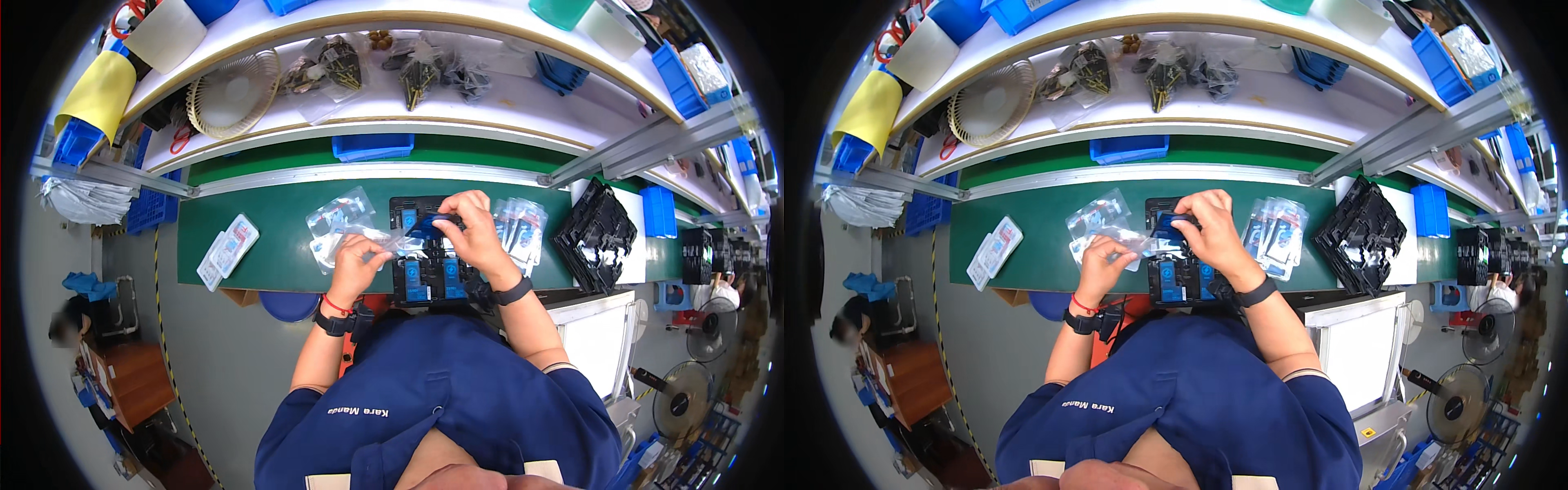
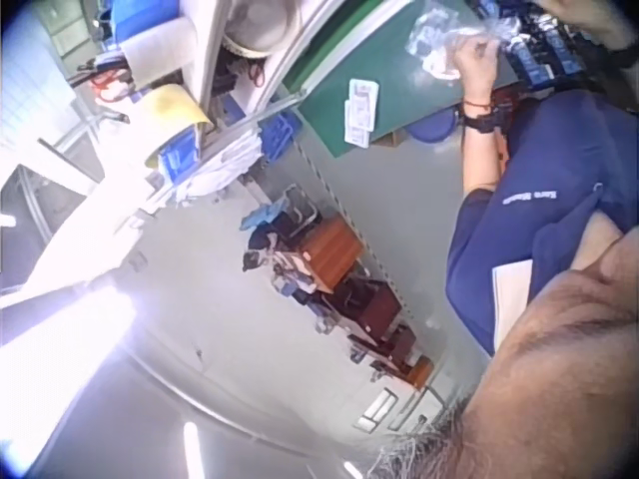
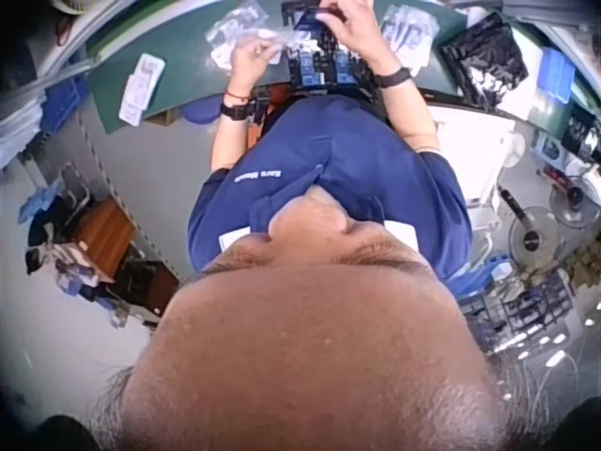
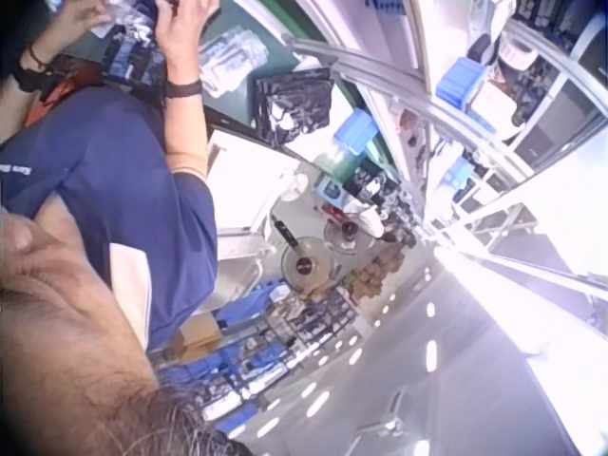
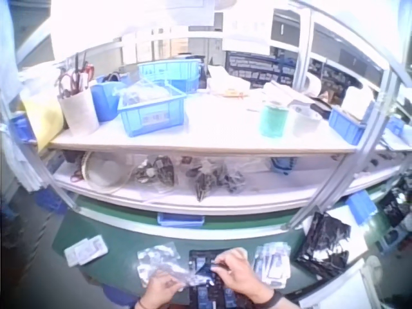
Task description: The recorder places small packaged components into a vacuum sealing machine, seals them, and then organizes the sealed packages.
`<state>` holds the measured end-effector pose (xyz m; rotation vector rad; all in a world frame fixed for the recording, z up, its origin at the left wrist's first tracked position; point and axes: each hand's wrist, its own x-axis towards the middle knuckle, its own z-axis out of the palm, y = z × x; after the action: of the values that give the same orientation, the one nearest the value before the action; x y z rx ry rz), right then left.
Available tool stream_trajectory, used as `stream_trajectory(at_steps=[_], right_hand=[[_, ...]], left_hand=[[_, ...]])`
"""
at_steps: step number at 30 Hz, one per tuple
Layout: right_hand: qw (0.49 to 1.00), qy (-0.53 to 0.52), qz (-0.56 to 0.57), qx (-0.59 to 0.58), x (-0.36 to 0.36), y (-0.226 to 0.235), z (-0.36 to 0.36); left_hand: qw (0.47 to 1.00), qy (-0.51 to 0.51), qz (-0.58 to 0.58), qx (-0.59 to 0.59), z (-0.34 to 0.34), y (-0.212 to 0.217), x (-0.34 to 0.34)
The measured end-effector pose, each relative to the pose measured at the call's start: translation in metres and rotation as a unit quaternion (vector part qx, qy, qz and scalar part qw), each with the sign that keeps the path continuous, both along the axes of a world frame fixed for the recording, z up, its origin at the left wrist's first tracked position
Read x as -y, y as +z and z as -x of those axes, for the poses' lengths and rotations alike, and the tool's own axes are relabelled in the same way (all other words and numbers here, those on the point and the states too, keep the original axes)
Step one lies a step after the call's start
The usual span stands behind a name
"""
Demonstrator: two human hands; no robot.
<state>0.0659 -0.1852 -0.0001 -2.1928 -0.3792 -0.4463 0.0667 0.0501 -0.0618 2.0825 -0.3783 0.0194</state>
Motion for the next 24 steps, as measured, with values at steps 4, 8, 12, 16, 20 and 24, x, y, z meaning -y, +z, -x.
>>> stream_trajectory(at_steps=[4, 8, 12, 16, 20, 24], right_hand=[[0.990, 0.013, -0.113, -0.087, -0.002, -0.019, 0.006], [0.916, 0.037, -0.350, -0.192, -0.009, -0.040, 0.009], [0.992, 0.067, -0.109, -0.007, -0.012, -0.055, 0.007], [0.840, 0.073, -0.482, -0.237, -0.038, -0.045, 0.026], [0.893, -0.051, -0.370, -0.251, 0.008, -0.076, 0.038], [0.919, -0.299, -0.172, -0.192, 0.142, -0.149, 0.044]], left_hand=[[0.994, -0.111, 0.016, 0.015, -0.001, 0.008, 0.007], [0.968, -0.173, 0.073, -0.169, -0.003, -0.002, 0.003], [0.915, -0.120, 0.275, -0.270, 0.002, -0.012, 0.017], [0.870, -0.099, 0.401, -0.269, 0.011, 0.003, 0.032], [0.954, -0.069, 0.246, -0.160, 0.013, -0.024, 0.028], [0.971, -0.086, -0.222, -0.006, 0.013, -0.088, -0.029]])
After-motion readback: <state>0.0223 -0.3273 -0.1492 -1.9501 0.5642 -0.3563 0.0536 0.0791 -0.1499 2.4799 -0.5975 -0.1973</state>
